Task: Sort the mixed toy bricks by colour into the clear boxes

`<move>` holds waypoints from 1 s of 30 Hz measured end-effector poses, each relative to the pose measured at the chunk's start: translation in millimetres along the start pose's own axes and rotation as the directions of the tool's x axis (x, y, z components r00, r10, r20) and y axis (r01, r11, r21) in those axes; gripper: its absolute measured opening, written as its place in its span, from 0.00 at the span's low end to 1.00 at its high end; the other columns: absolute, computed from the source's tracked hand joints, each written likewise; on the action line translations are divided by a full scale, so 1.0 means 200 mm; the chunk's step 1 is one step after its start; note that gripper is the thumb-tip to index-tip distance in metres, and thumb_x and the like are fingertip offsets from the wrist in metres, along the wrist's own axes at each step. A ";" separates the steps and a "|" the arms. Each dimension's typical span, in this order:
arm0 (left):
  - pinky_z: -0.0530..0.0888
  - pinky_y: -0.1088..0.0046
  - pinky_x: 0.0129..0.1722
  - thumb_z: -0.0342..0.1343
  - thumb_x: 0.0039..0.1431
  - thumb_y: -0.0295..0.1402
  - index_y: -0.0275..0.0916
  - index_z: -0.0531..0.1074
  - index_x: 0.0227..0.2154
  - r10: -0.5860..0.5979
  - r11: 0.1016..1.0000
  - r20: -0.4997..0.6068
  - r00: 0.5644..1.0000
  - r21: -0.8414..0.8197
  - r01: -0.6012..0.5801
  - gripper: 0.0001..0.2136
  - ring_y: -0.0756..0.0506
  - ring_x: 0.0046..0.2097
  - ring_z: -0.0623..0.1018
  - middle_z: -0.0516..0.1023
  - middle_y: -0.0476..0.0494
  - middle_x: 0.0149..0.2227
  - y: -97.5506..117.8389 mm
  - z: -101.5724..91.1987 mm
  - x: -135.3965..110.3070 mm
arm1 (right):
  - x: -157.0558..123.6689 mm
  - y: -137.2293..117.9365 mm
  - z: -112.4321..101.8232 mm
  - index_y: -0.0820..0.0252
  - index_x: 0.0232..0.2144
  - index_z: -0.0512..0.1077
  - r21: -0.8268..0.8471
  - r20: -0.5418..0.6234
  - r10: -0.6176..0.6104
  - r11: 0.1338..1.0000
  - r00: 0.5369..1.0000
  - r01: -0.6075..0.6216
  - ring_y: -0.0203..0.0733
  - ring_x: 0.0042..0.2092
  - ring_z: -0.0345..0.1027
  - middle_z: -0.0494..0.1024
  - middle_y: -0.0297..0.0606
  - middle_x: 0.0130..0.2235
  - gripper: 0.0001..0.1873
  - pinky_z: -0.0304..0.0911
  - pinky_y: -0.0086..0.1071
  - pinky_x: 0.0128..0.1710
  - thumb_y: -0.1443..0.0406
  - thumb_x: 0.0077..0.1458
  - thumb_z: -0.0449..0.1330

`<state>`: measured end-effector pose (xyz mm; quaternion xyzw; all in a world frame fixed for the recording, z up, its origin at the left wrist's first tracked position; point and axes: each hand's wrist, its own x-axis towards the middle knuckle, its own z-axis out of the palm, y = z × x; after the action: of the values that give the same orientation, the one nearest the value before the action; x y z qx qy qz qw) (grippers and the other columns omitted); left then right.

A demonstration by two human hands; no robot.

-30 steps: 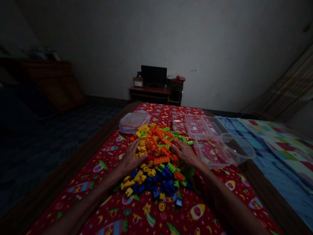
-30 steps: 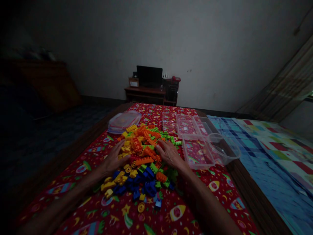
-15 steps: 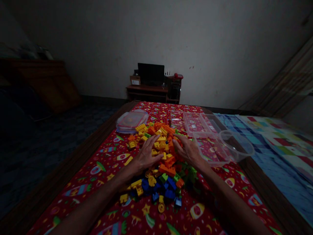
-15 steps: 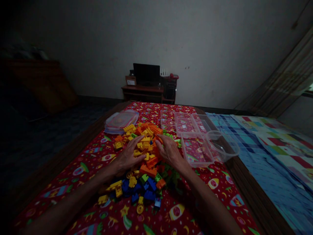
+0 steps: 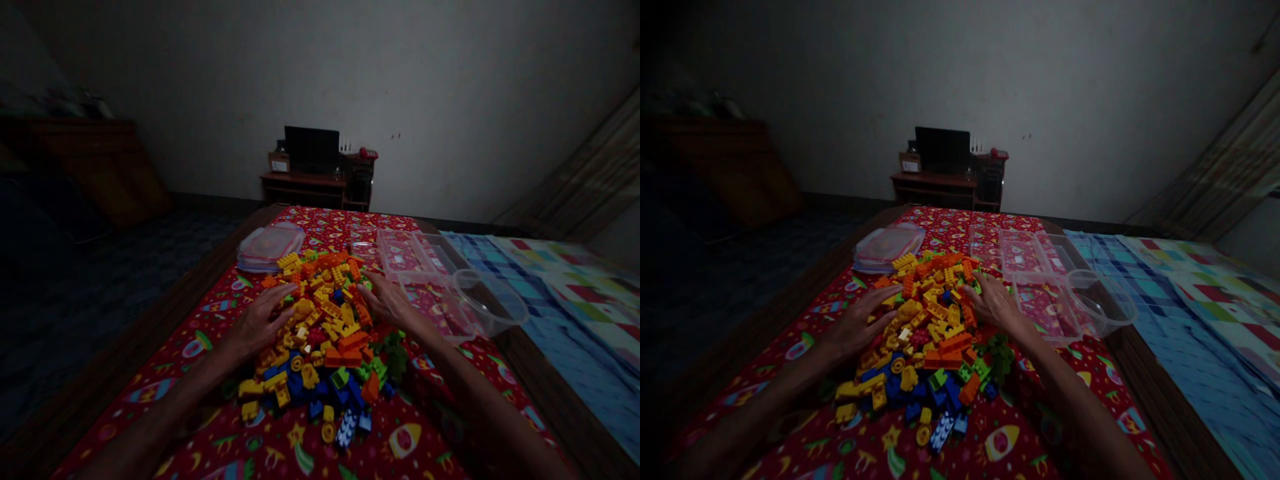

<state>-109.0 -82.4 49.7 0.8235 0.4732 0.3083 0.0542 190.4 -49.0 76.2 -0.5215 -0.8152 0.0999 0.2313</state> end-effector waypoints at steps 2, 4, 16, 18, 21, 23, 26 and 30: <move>0.66 0.57 0.57 0.42 0.64 0.46 0.37 0.64 0.56 -0.032 0.999 0.001 0.999 0.015 0.032 0.24 0.39 0.58 0.69 0.70 0.35 0.55 -0.03 -0.02 -0.05 | 0.04 -0.02 0.02 0.63 0.56 0.63 -0.049 0.102 0.088 0.995 0.991 -0.083 0.51 0.49 0.70 0.76 0.52 0.47 0.30 0.62 0.42 0.47 0.49 0.63 0.42; 0.64 0.55 0.58 0.42 0.63 0.49 0.40 0.61 0.59 -0.046 0.999 0.032 0.998 0.022 0.046 0.26 0.38 0.60 0.66 0.68 0.35 0.58 -0.04 -0.01 -0.11 | 0.07 -0.06 0.05 0.62 0.55 0.63 -0.070 0.174 0.105 0.993 0.979 -0.094 0.52 0.47 0.71 0.77 0.52 0.44 0.31 0.62 0.41 0.45 0.48 0.63 0.40; 0.41 0.38 0.61 0.54 0.58 0.47 0.50 0.48 0.64 0.317 0.919 0.137 0.938 0.201 -0.340 0.34 0.31 0.67 0.45 0.44 0.39 0.68 0.37 0.06 -0.20 | 0.16 -0.35 0.19 0.60 0.47 0.69 -0.067 0.201 -0.138 0.986 0.970 0.154 0.46 0.38 0.72 0.76 0.45 0.36 0.22 0.62 0.35 0.37 0.53 0.65 0.44; 0.39 0.41 0.62 0.54 0.59 0.44 0.49 0.53 0.63 0.408 0.872 0.185 0.894 0.211 -0.442 0.30 0.33 0.67 0.46 0.47 0.41 0.68 0.46 0.04 -0.18 | 0.17 -0.41 0.20 0.61 0.43 0.70 0.016 0.249 -0.117 0.993 0.962 0.117 0.44 0.36 0.71 0.76 0.43 0.33 0.24 0.62 0.33 0.35 0.51 0.64 0.42; 0.34 0.46 0.64 0.52 0.59 0.46 0.47 0.58 0.60 0.522 0.795 0.286 0.804 0.178 -0.580 0.27 0.37 0.67 0.47 0.51 0.45 0.67 0.55 0.04 -0.18 | 0.19 -0.44 0.16 0.61 0.41 0.71 0.151 0.287 -0.150 0.982 0.946 0.109 0.42 0.34 0.71 0.77 0.41 0.32 0.25 0.62 0.32 0.34 0.51 0.65 0.41; 0.34 0.48 0.65 0.52 0.59 0.47 0.47 0.60 0.59 0.551 0.768 0.336 0.764 0.153 -0.622 0.26 0.38 0.67 0.48 0.55 0.46 0.66 0.57 0.06 -0.20 | 0.17 -0.42 0.10 0.60 0.47 0.70 0.202 0.249 -0.192 0.969 0.949 0.143 0.42 0.38 0.72 0.78 0.41 0.35 0.23 0.63 0.32 0.38 0.53 0.65 0.43; 0.37 0.49 0.66 0.54 0.58 0.48 0.45 0.65 0.53 0.523 0.788 0.344 0.780 0.153 -0.596 0.23 0.39 0.67 0.51 0.63 0.45 0.62 0.54 0.11 -0.21 | 0.09 -0.30 -0.02 0.60 0.55 0.66 0.134 0.153 -0.152 0.982 0.976 0.132 0.44 0.45 0.72 0.78 0.44 0.42 0.23 0.64 0.35 0.44 0.55 0.64 0.46; 0.39 0.47 0.65 0.56 0.56 0.46 0.44 0.68 0.48 0.430 0.850 0.263 0.863 0.205 -0.486 0.19 0.36 0.66 0.52 0.68 0.43 0.57 0.44 0.14 -0.17 | -0.11 -0.09 -0.17 0.56 0.59 0.62 0.030 0.191 -0.150 0.989 0.970 0.147 0.47 0.51 0.69 0.75 0.46 0.50 0.26 0.64 0.40 0.49 0.53 0.62 0.50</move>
<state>-39.8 -151.3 45.1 0.9400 0.2905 0.1589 -0.0823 200.4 -79.3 107.3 -0.4449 -0.8698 0.1387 0.1621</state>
